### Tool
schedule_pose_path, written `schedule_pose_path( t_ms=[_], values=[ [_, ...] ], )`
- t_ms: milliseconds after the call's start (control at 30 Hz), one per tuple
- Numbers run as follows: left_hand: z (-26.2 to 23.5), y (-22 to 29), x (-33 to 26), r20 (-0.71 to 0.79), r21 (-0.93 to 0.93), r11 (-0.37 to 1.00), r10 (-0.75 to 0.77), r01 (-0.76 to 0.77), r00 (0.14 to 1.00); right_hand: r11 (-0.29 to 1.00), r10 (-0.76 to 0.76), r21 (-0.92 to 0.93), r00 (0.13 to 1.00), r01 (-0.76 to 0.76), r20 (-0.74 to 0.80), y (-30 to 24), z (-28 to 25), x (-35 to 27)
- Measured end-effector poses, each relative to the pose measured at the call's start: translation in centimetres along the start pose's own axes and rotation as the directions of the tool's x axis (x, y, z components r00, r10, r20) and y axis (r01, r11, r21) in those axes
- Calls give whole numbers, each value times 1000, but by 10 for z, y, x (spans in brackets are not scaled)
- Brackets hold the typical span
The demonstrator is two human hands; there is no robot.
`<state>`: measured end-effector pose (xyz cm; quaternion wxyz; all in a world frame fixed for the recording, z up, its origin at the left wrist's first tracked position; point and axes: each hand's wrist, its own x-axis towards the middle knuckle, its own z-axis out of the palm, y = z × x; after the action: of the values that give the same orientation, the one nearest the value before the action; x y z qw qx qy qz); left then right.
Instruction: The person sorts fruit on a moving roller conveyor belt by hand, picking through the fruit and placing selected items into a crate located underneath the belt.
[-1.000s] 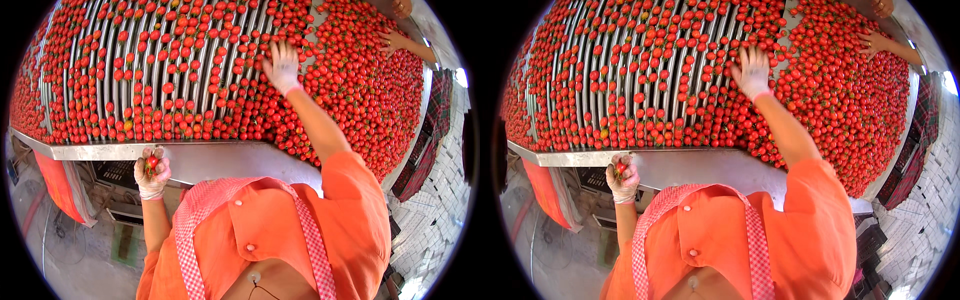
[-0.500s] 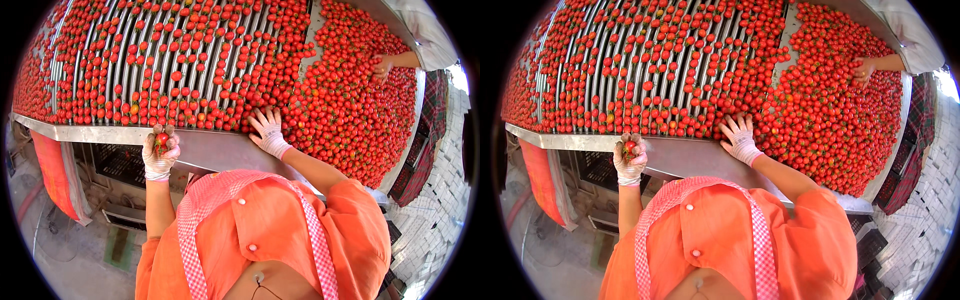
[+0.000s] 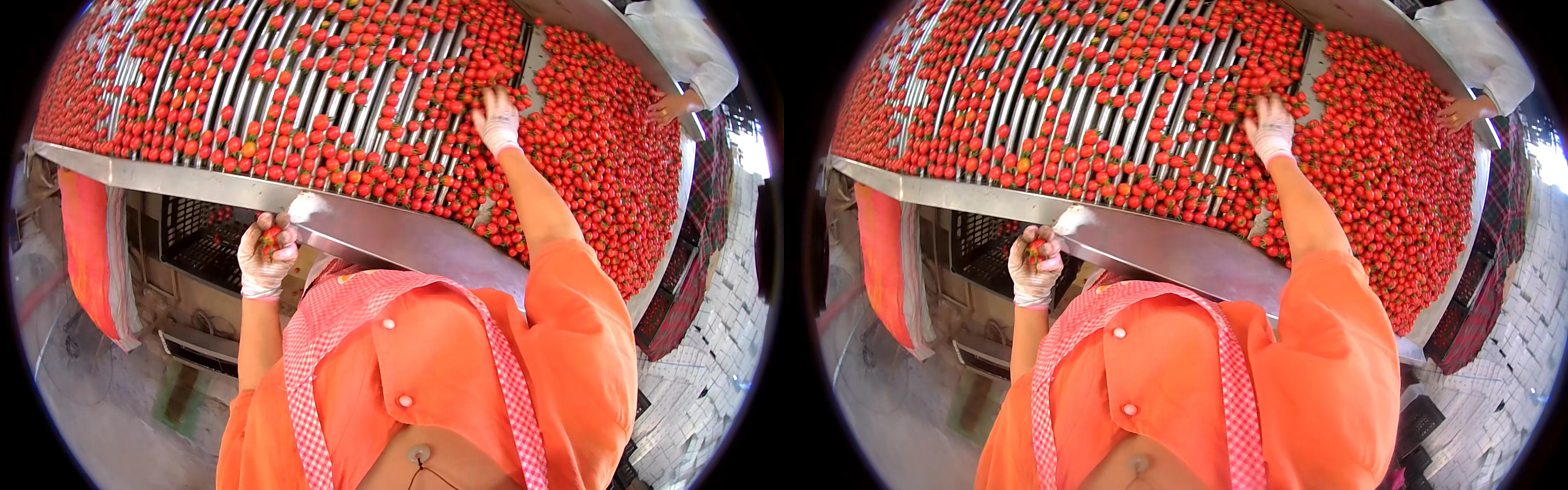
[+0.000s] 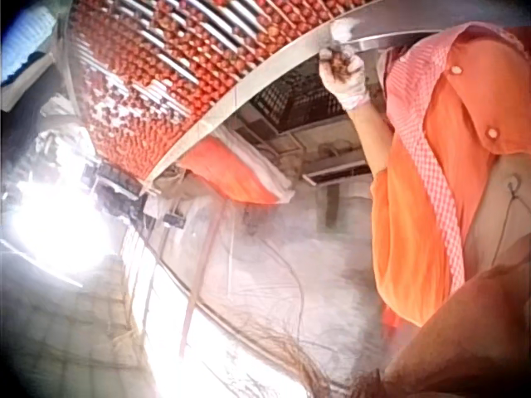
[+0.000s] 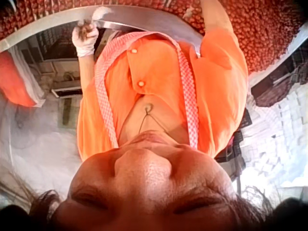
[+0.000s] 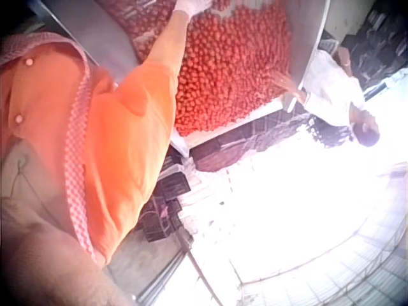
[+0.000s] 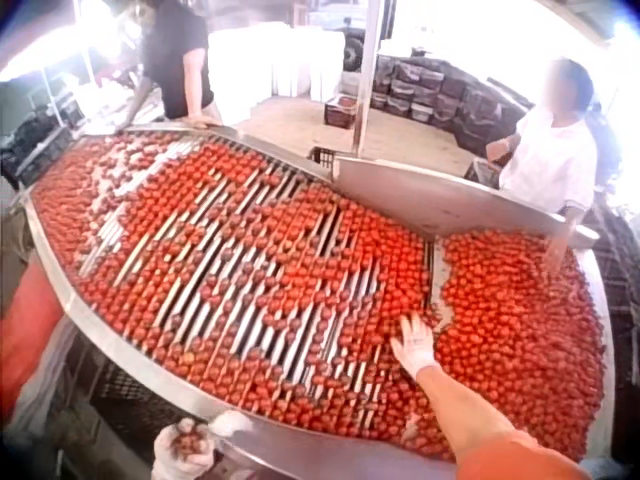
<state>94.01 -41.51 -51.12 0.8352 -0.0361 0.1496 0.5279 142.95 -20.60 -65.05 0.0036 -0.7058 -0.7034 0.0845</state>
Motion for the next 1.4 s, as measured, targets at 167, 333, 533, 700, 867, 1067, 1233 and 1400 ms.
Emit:
schedule_pose_path(
  t_ms=[167, 333, 533, 700, 867, 1067, 1233, 1400],
  values=[
    [-63, 39, -67, -373, -16, 988, 139, -156, 917, 956, 259, 185, 953, -229, -158, -9, 42, -25],
    [-169, 83, -104, -681, 56, 944, 274, -324, 680, 966, 195, 199, 970, -165, -143, -31, 72, -127],
    [-247, 138, -148, -907, 227, 845, 364, -484, 210, 902, 301, 201, 890, -383, 343, -87, 72, -194],
    [-208, 136, -98, -769, 638, 768, 640, 53, -16, 689, 341, 480, 827, -543, 447, -149, 50, -196],
    [-101, 88, -6, -110, 963, 76, 987, 258, 119, 765, -188, 602, 816, -226, 546, -221, -1, -174],
    [9, -27, 69, 431, 746, -665, 533, 45, 728, 793, -128, 567, 971, 223, -203, -154, -19, -130],
    [14, -63, 91, 378, 595, -800, 361, 76, 853, 959, 133, 269, 982, -93, -134, -53, 74, -102],
    [13, -68, 92, 280, 560, -814, 361, 154, 890, 967, 92, 253, 973, -37, -211, -25, 85, -46]
  ],
)
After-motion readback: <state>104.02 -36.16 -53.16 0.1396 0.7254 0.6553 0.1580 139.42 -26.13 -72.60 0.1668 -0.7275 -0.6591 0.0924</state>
